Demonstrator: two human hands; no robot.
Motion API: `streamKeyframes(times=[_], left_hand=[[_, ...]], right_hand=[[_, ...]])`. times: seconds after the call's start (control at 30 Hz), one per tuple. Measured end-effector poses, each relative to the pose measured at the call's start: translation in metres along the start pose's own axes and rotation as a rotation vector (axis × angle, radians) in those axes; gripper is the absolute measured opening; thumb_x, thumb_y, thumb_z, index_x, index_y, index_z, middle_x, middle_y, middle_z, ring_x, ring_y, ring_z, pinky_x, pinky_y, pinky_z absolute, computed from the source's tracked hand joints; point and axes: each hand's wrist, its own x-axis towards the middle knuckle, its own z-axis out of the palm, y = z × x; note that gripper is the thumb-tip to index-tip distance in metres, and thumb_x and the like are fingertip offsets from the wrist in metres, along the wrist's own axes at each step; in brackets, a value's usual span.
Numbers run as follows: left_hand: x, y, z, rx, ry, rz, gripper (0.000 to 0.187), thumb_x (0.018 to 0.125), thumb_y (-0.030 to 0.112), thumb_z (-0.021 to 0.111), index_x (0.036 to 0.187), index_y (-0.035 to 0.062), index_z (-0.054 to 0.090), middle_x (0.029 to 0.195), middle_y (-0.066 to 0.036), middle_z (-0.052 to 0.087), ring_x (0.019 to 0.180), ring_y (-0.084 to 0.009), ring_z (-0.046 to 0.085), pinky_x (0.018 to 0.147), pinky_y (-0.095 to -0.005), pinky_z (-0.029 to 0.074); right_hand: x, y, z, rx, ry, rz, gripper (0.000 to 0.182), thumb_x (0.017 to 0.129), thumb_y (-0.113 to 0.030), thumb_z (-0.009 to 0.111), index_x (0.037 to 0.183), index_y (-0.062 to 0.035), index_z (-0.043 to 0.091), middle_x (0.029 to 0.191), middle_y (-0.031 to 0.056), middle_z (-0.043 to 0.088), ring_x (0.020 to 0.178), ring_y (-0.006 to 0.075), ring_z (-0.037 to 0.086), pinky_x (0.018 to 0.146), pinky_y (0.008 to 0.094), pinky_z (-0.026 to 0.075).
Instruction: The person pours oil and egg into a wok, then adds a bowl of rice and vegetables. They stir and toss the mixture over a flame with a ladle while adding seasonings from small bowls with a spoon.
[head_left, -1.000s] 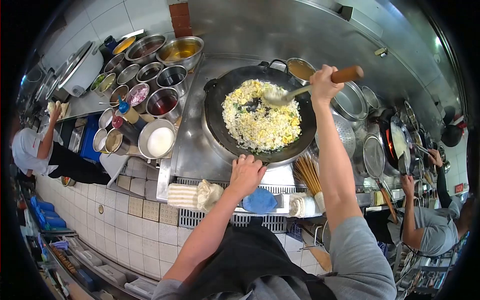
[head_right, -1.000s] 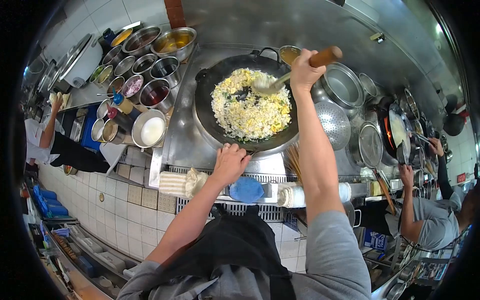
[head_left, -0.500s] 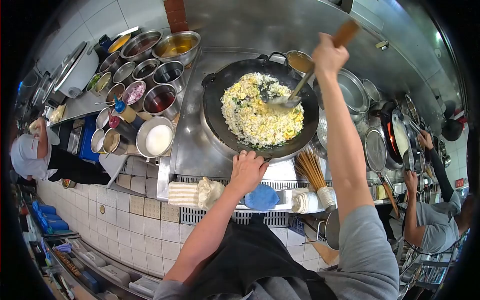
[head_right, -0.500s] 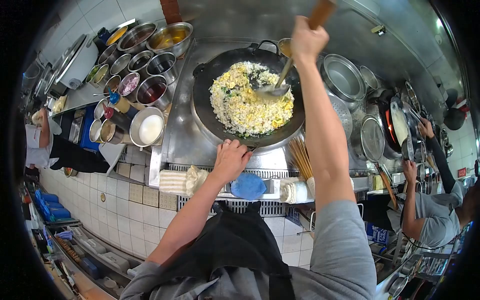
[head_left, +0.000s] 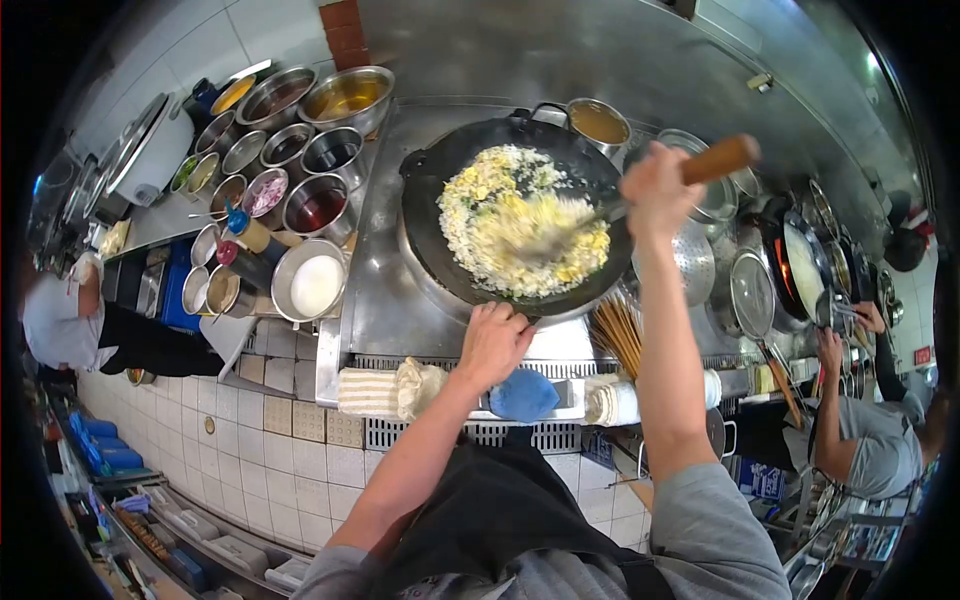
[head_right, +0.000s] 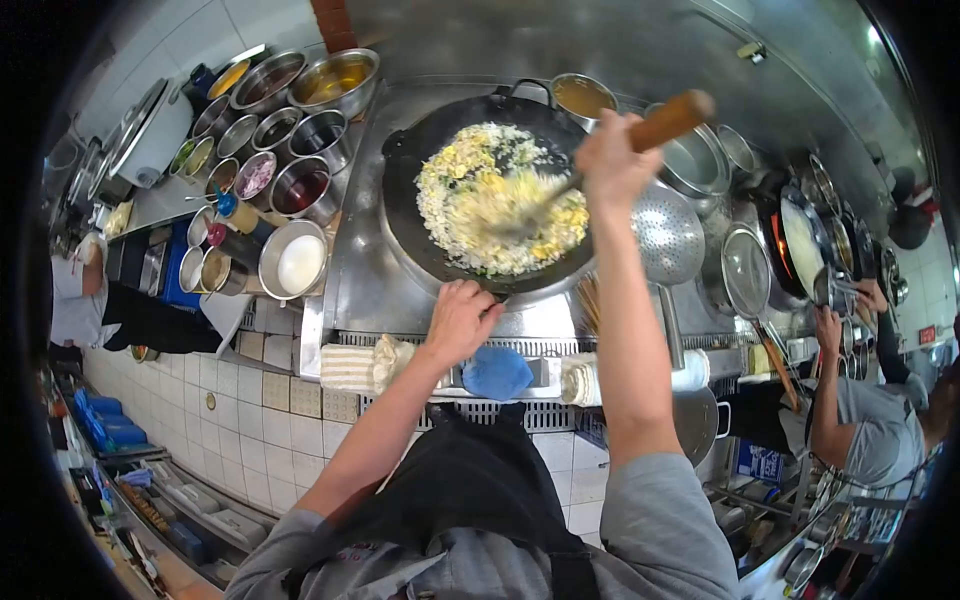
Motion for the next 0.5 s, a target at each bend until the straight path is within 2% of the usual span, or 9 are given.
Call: streamKeyframes(times=[0.07, 0.1, 0.2, 0.27, 0.33, 0.4, 0.47, 0.5], left_hand=[[0.002, -0.005, -0.002, -0.152, -0.06, -0.006, 0.021, 0.082, 0.024, 0.066, 0.074, 0.0045, 0.066, 0.073, -0.009, 0.055, 0.077, -0.0281, 0.055, 0.077, -0.0393, 0.04], [0.004, -0.005, -0.008, -0.149, -0.11, 0.0, 0.017, 0.082, 0.019, 0.065, 0.076, 0.004, 0.067, 0.072, -0.009, 0.057, 0.075, -0.0294, 0.057, 0.074, -0.0385, 0.042], [0.007, -0.012, -0.007, -0.198, -0.178, -0.018, 0.022, 0.084, 0.022, 0.063, 0.071, 0.0038, 0.066, 0.071, -0.011, 0.06, 0.073, -0.0301, 0.059, 0.074, -0.0397, 0.042], [0.011, -0.012, -0.005, -0.173, -0.197, -0.037, 0.025, 0.085, 0.024, 0.063, 0.069, 0.0038, 0.065, 0.07, -0.012, 0.061, 0.072, -0.0305, 0.059, 0.074, -0.04, 0.042], [0.002, -0.001, -0.005, -0.142, -0.224, -0.046, 0.028, 0.085, 0.025, 0.062, 0.067, 0.0039, 0.064, 0.068, -0.012, 0.062, 0.07, -0.0308, 0.06, 0.074, -0.0402, 0.043], [-0.008, 0.026, -0.019, -0.142, -0.064, -0.03, 0.034, 0.083, 0.029, 0.065, 0.059, 0.0052, 0.059, 0.056, -0.012, 0.056, 0.054, -0.0325, 0.055, 0.059, -0.0419, 0.043], [-0.033, 0.07, -0.066, -0.05, 0.015, 0.057, 0.037, 0.08, 0.027, 0.068, 0.053, 0.0076, 0.054, 0.049, -0.01, 0.052, 0.045, -0.0313, 0.051, 0.048, -0.0424, 0.041], [-0.05, 0.092, -0.086, -0.076, 0.038, 0.073, 0.037, 0.079, 0.026, 0.069, 0.051, 0.0083, 0.052, 0.049, -0.01, 0.051, 0.044, -0.0299, 0.051, 0.047, -0.0415, 0.04]], right_hand=[[0.006, 0.016, 0.007, 0.073, -0.052, 0.059, 0.031, 0.087, -0.009, 0.058, 0.064, -0.0124, 0.038, 0.048, -0.0015, 0.036, 0.036, 0.0101, 0.035, 0.036, 0.0294, 0.029], [0.011, 0.014, 0.007, 0.105, -0.144, 0.081, 0.031, 0.088, -0.011, 0.057, 0.063, -0.0112, 0.038, 0.046, -0.0006, 0.034, 0.035, 0.0112, 0.032, 0.036, 0.0295, 0.025], [0.005, -0.035, -0.006, 0.153, -0.137, 0.139, 0.032, 0.088, -0.013, 0.056, 0.063, -0.0106, 0.037, 0.046, 0.0001, 0.032, 0.035, 0.0117, 0.028, 0.037, 0.0297, 0.022], [-0.008, -0.029, -0.024, 0.127, -0.123, 0.139, 0.033, 0.088, -0.013, 0.054, 0.062, -0.0106, 0.035, 0.046, 0.0002, 0.03, 0.036, 0.0119, 0.027, 0.039, 0.031, 0.024], [-0.014, -0.006, -0.039, 0.215, 0.046, 0.251, 0.032, 0.088, -0.014, 0.053, 0.061, -0.0119, 0.034, 0.046, -0.0003, 0.028, 0.038, 0.0125, 0.026, 0.041, 0.0321, 0.026], [0.006, -0.001, -0.06, 0.278, 0.201, 0.333, 0.031, 0.087, -0.017, 0.052, 0.063, -0.0132, 0.032, 0.047, -0.002, 0.024, 0.04, 0.0126, 0.024, 0.042, 0.0314, 0.024], [0.031, -0.037, -0.078, 0.181, 0.135, 0.475, 0.029, 0.087, -0.017, 0.052, 0.065, -0.0133, 0.033, 0.047, -0.0029, 0.023, 0.039, 0.0119, 0.022, 0.041, 0.0313, 0.024], [0.04, -0.048, -0.076, 0.08, 0.163, 0.461, 0.029, 0.088, -0.018, 0.052, 0.066, -0.0131, 0.034, 0.047, -0.0033, 0.022, 0.038, 0.0116, 0.022, 0.041, 0.0313, 0.023]])
